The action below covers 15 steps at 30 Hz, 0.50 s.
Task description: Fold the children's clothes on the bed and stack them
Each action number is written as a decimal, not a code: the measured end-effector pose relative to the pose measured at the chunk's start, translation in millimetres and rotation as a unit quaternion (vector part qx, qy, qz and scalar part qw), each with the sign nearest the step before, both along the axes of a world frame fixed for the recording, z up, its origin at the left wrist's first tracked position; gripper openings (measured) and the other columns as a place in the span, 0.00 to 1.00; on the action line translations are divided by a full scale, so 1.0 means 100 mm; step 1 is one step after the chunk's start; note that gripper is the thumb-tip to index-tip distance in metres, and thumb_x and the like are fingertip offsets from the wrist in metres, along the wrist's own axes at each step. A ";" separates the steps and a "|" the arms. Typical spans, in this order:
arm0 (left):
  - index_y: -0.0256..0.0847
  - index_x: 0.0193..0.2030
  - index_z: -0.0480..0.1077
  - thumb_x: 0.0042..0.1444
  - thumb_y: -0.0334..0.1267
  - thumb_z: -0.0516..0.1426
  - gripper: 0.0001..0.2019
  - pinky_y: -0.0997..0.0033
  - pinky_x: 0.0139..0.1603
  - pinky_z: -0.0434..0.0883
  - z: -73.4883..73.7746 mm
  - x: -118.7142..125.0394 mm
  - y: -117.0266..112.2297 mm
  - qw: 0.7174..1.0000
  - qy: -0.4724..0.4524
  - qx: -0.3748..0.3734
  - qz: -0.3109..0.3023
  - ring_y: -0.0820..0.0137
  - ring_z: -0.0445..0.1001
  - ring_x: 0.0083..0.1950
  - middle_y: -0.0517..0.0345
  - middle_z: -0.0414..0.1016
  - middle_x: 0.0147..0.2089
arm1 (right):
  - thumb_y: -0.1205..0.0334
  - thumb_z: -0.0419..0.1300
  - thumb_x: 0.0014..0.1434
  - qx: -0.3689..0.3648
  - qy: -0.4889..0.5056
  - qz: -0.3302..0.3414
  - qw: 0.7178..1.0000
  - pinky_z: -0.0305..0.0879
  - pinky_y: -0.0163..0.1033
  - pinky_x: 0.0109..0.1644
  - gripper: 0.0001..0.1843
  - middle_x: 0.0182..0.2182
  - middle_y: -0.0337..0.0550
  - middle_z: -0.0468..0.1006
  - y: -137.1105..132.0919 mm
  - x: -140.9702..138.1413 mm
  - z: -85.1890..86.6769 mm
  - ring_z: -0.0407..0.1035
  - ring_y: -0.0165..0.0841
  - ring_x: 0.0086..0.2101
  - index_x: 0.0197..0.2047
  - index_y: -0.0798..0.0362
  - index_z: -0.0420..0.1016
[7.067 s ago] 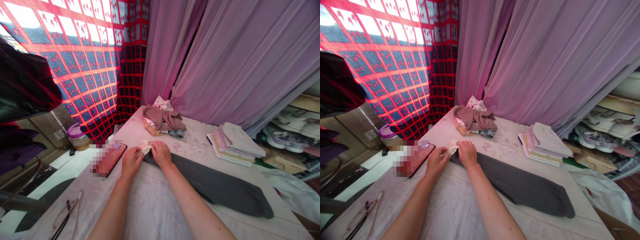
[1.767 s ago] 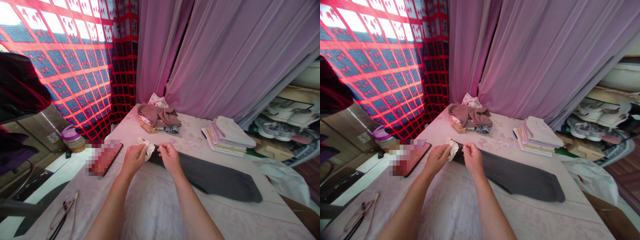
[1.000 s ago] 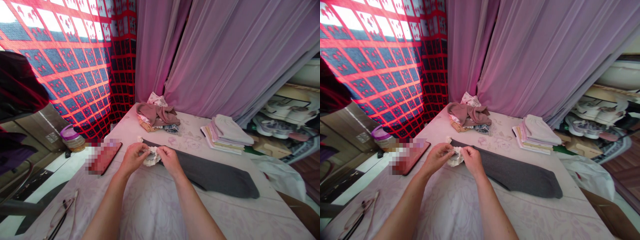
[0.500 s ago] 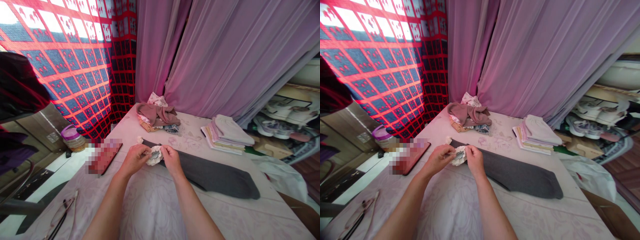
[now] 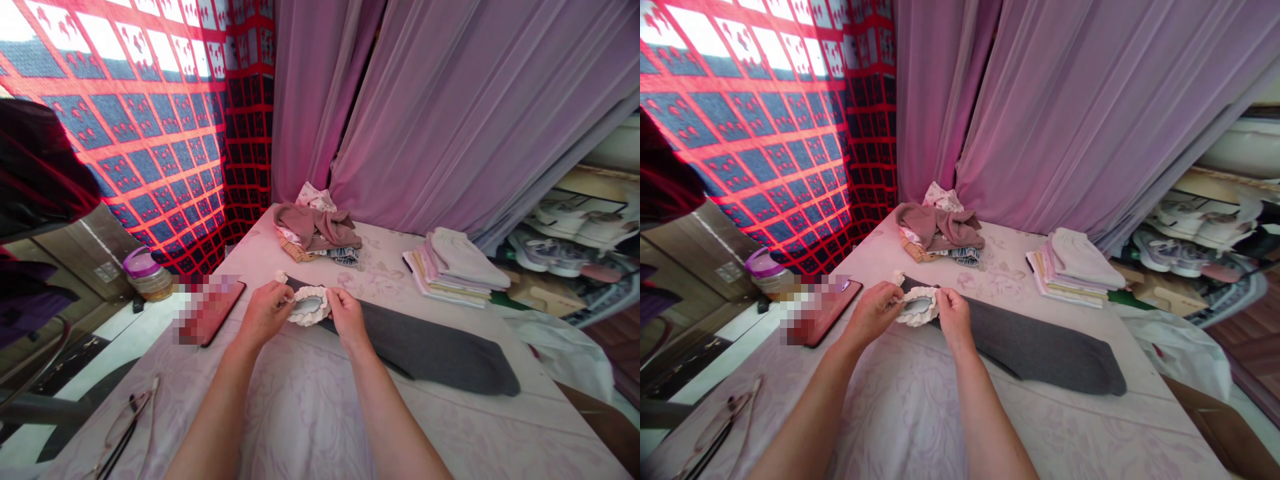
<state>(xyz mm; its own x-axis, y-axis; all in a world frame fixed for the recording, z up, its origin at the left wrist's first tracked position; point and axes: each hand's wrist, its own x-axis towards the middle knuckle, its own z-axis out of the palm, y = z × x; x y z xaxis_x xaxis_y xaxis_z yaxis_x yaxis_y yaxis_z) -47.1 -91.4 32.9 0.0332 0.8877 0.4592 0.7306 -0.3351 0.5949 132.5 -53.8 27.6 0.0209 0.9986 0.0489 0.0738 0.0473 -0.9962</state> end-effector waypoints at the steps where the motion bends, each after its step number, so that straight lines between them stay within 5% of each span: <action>1: 0.42 0.31 0.70 0.52 0.31 0.57 0.03 0.73 0.35 0.62 -0.01 0.00 0.00 1.000 0.005 0.005 0.004 0.71 0.69 0.34 0.59 0.72 0.32 | 0.45 0.57 0.49 0.003 -0.003 0.000 1.000 0.58 0.32 0.26 0.20 0.23 0.38 0.73 0.00 0.01 -0.01 0.62 0.28 0.24 0.30 0.55 0.77; 15: 0.41 0.34 0.70 0.54 0.35 0.55 0.03 0.73 0.35 0.64 -0.02 0.04 0.00 0.999 -0.026 -0.033 0.019 0.70 0.69 0.35 0.58 0.71 0.33 | 0.45 0.57 0.51 0.023 -0.039 -0.002 0.999 0.61 0.33 0.27 0.21 0.23 0.40 0.75 -0.01 0.06 -0.10 0.65 0.30 0.25 0.30 0.56 0.78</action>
